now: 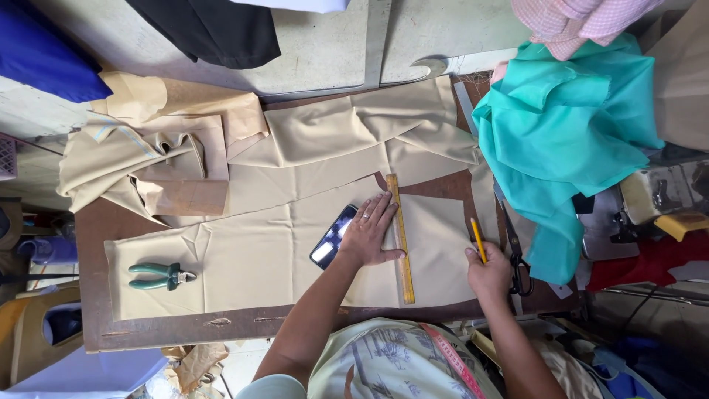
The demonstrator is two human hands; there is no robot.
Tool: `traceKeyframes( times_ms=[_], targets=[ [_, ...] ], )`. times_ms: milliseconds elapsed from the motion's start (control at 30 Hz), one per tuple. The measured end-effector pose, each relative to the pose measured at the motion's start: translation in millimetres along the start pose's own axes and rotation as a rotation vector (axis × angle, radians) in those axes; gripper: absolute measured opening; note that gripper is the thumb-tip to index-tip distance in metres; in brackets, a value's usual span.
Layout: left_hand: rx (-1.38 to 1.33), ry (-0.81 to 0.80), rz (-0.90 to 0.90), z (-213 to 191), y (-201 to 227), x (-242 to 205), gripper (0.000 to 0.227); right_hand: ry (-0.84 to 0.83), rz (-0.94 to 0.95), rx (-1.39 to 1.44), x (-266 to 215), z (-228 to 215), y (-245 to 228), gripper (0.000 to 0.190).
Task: The person cuts a large piece of beige fabric using shears on a wooden table. They then use a ruler and pencil to measure and mark lines on the fabric before cutting it again. The person also moves a smartphone and a pair of pliers on the table during the process.
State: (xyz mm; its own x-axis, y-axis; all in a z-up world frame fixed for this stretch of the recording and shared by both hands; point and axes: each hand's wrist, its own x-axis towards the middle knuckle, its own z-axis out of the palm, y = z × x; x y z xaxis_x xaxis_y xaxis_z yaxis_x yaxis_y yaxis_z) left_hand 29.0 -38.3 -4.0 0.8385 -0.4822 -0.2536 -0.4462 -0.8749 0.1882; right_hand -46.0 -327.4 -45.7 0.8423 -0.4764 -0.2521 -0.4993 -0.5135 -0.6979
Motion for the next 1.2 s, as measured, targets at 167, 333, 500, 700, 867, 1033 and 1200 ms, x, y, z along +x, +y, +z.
traceKeyframes(
  times_ms=[167, 333, 500, 700, 867, 1033, 1200],
  targets=[
    [-0.003, -0.015, 0.001, -3.4, 0.1, 1.0, 0.122, 0.345, -0.494, -0.064, -17.4, 20.8, -10.7, 0.016],
    [0.137, -0.105, -0.021, -10.7, 6.1, 0.0, 0.12, -0.505, -0.575, 0.442, -53.3, 27.4, -76.3, 0.016],
    [0.201, -0.074, 0.003, 4.9, 1.7, 4.5, 0.117, -0.349, -0.312, -0.324, -20.9, 51.1, -80.1, 0.052],
    [0.269, -0.109, 0.02, 12.2, 0.6, 14.4, 0.136, -0.276, -0.324, -0.219, -12.8, 73.0, -91.5, 0.067],
    [0.204, -0.12, -0.01, 0.5, 4.6, 13.2, 0.137, -0.139, -0.335, -0.148, 12.8, 61.4, -72.1, 0.032],
    [0.095, -0.135, -0.024, -19.4, 10.5, 6.2, 0.125, 0.094, -0.343, -0.167, 28.8, 45.1, -56.0, 0.023],
    [0.104, -0.157, -0.045, -31.9, 16.3, 5.7, 0.119, -0.132, -0.301, -0.118, -2.8, 67.0, -87.4, 0.038]
  ],
)
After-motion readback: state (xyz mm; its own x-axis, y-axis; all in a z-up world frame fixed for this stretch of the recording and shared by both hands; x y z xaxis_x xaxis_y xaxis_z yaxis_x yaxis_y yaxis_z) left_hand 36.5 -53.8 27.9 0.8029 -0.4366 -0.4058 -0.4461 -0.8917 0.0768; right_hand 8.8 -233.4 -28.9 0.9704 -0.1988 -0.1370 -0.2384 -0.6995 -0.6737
